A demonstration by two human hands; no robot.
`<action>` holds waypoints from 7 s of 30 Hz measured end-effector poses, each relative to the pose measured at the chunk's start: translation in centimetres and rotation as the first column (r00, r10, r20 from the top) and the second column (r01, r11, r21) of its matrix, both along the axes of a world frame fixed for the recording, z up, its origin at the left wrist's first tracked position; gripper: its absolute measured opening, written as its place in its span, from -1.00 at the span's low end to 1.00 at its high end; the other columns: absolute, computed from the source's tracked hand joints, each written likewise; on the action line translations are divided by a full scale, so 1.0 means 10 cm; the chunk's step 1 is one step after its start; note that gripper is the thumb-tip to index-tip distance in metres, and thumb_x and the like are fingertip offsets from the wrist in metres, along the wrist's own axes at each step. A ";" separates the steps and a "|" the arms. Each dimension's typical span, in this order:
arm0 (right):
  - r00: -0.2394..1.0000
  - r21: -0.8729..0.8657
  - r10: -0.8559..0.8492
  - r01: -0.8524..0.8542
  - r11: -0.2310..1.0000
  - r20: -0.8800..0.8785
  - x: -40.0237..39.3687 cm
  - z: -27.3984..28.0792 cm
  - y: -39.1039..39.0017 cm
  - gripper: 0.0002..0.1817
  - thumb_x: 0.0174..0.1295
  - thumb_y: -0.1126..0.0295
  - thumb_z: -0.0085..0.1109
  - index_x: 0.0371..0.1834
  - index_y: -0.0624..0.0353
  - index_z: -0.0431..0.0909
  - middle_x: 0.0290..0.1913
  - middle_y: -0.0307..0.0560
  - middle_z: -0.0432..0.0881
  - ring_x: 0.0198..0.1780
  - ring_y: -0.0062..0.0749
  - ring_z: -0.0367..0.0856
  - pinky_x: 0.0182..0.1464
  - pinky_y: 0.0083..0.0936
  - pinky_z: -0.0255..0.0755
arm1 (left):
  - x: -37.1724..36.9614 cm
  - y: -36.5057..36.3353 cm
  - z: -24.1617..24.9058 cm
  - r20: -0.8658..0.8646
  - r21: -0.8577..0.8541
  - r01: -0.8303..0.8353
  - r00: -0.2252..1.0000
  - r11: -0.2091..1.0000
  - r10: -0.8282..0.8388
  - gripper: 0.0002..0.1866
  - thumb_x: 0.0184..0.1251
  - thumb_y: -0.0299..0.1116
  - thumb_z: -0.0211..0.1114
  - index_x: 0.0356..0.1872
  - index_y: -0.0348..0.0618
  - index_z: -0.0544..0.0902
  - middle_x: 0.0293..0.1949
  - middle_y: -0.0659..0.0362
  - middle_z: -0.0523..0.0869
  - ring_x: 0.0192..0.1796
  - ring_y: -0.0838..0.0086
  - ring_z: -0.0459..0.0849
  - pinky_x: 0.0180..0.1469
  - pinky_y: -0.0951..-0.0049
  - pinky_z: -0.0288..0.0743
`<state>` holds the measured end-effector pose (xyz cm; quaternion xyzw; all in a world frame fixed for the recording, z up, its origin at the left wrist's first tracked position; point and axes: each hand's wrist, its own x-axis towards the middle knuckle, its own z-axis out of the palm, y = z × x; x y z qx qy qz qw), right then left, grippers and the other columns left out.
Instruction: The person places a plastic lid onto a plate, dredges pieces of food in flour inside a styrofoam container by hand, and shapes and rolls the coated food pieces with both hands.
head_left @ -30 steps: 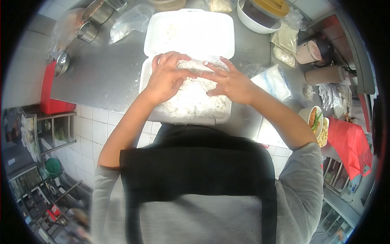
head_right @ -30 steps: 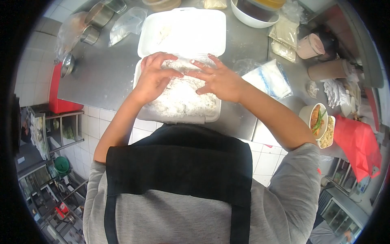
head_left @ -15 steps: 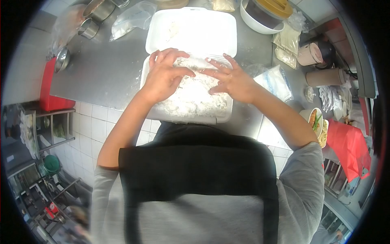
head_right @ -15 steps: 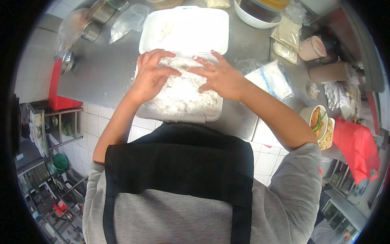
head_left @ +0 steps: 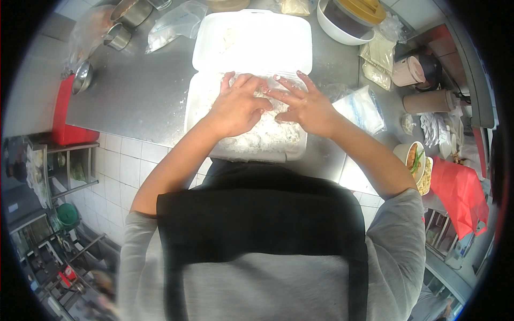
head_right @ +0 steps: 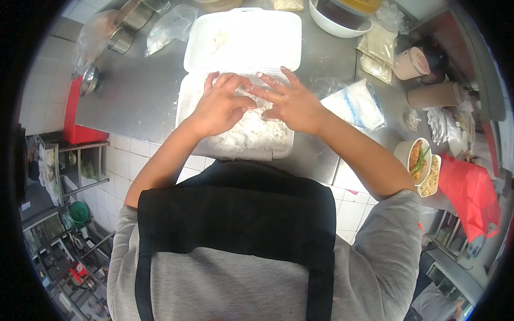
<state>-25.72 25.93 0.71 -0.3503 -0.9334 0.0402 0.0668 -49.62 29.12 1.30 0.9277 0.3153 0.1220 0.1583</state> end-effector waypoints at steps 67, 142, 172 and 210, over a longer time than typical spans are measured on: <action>0.898 -0.089 -0.440 0.439 0.894 0.007 -0.39 -0.04 -0.06 -0.80 -0.05 0.31 0.40 -0.29 -0.06 0.77 0.37 -0.24 0.35 0.53 -0.15 0.11 0.43 0.24 -0.02 | 0.13 0.03 -0.22 -0.023 -0.076 -0.070 0.997 0.995 0.069 -0.74 0.13 -0.32 0.24 -0.15 0.12 0.75 0.23 0.19 0.45 0.39 0.25 0.27 0.36 -0.23 0.01; 0.910 -0.245 -0.413 0.394 0.886 -0.032 -0.31 0.07 -0.06 -0.86 0.01 0.23 0.46 -0.37 -0.06 0.76 0.53 -0.23 0.17 0.60 -0.03 -0.07 0.47 0.33 -0.17 | 0.20 0.07 -0.15 -0.106 -0.198 -0.036 0.994 0.980 0.015 -0.74 0.08 -0.39 0.19 -0.19 0.01 0.73 0.26 0.17 0.42 0.45 0.24 0.19 0.46 -0.27 -0.11; 0.870 -0.265 -0.492 0.476 0.839 0.005 -0.31 0.04 -0.09 -0.88 0.07 0.39 0.32 -0.34 -0.08 0.78 0.54 -0.26 0.15 0.62 -0.11 -0.10 0.47 0.36 -0.19 | 0.29 0.04 -0.02 -0.187 -0.227 -0.105 0.980 0.968 0.062 -0.85 0.13 -0.29 0.28 -0.29 0.14 0.76 0.32 0.22 0.42 0.49 0.27 0.16 0.47 -0.37 -0.19; 0.843 -0.226 -0.533 0.535 0.814 0.075 -0.35 0.03 -0.02 -0.91 0.11 0.35 0.27 -0.38 -0.05 0.77 0.53 -0.22 0.19 0.61 -0.13 -0.04 0.46 0.36 -0.14 | 0.22 0.08 -0.09 -0.068 -0.182 0.029 0.997 0.983 -0.042 -0.93 0.06 -0.25 0.35 -0.41 0.15 0.73 0.26 0.24 0.44 0.45 0.24 0.21 0.43 -0.38 -0.14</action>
